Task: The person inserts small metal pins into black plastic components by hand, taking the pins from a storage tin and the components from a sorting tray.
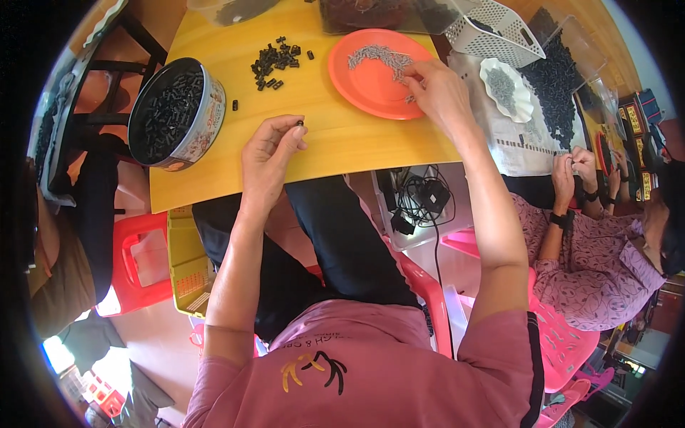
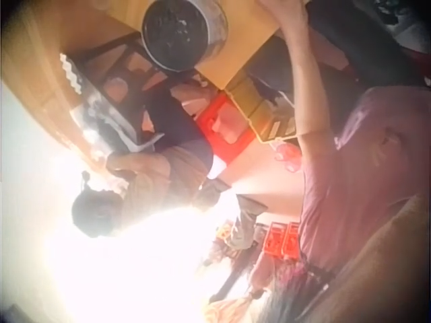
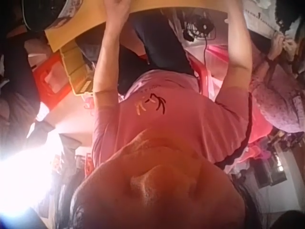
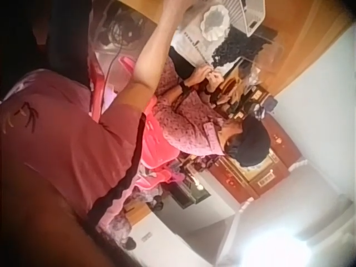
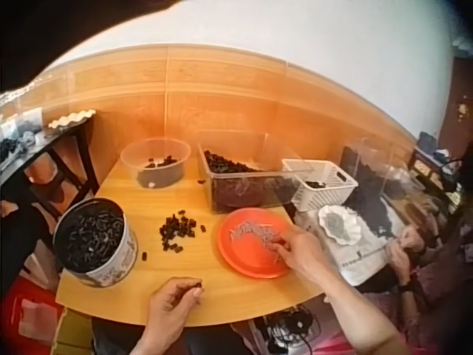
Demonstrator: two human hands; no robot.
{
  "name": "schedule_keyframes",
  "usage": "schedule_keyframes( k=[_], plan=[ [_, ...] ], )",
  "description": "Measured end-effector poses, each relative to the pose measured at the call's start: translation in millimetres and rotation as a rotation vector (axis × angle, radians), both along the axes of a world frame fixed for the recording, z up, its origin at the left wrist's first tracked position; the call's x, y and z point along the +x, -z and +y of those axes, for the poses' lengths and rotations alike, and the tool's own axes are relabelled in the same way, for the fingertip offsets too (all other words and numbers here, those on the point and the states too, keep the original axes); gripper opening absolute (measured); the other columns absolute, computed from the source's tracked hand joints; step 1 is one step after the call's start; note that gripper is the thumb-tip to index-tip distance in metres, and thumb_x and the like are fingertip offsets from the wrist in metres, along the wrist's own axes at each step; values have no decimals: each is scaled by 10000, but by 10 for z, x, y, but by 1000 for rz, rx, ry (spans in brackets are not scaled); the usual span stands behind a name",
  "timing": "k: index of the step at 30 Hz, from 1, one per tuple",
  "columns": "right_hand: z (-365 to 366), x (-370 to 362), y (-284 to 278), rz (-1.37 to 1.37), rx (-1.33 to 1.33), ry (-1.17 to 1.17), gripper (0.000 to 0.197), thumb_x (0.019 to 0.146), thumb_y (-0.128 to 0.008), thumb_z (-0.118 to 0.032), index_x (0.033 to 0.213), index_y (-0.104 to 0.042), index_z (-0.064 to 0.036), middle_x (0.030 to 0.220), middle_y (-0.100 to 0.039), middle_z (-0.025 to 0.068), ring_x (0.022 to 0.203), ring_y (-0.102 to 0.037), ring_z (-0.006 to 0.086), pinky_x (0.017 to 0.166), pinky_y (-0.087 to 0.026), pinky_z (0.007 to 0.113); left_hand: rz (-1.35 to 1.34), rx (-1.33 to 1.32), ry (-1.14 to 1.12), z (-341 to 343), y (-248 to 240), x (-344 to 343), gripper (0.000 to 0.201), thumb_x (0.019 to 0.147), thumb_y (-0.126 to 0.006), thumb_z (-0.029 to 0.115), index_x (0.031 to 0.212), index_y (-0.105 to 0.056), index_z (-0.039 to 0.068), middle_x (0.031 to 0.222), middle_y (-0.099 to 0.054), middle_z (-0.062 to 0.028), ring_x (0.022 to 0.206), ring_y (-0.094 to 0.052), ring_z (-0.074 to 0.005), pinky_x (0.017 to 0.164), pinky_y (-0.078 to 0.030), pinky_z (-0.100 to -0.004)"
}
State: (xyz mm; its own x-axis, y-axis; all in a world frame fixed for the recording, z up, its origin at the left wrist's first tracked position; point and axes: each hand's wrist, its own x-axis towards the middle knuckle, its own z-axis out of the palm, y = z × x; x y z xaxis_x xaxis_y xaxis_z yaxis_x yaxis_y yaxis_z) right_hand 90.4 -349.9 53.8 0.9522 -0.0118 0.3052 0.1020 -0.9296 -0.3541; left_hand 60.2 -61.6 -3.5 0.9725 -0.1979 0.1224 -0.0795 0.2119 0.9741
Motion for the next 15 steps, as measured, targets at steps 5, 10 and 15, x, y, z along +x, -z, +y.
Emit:
schedule_keyframes(
  k=[5,10,15],
  plan=[
    [-70,38,46,52,-94,24,208,879,-643,-224,1013,-697,-75,1007,-666,119,833,-662,307,737,-509,405,15,16,17,22,-16,5,192,933,-634,79,1091,-623,-29,912,-631,-28,795,-590,-90,742,-478,-227],
    [-524,266,252,-273,-189,256,280,896,-622,-262,1069,-680,-50,1012,-678,151,870,-655,360,774,-512,428,29,11,25,34,-44,-15,190,934,-633,79,1091,-626,-26,912,-630,-26,800,-588,-90,750,-474,-228],
    [-776,357,496,11,284,277,332,899,-636,-271,1099,-670,-7,941,-710,142,830,-682,263,755,-521,364,26,14,30,21,-30,-21,186,933,-632,74,1091,-626,-24,912,-628,-25,803,-589,-89,748,-471,-227]
  ],
)
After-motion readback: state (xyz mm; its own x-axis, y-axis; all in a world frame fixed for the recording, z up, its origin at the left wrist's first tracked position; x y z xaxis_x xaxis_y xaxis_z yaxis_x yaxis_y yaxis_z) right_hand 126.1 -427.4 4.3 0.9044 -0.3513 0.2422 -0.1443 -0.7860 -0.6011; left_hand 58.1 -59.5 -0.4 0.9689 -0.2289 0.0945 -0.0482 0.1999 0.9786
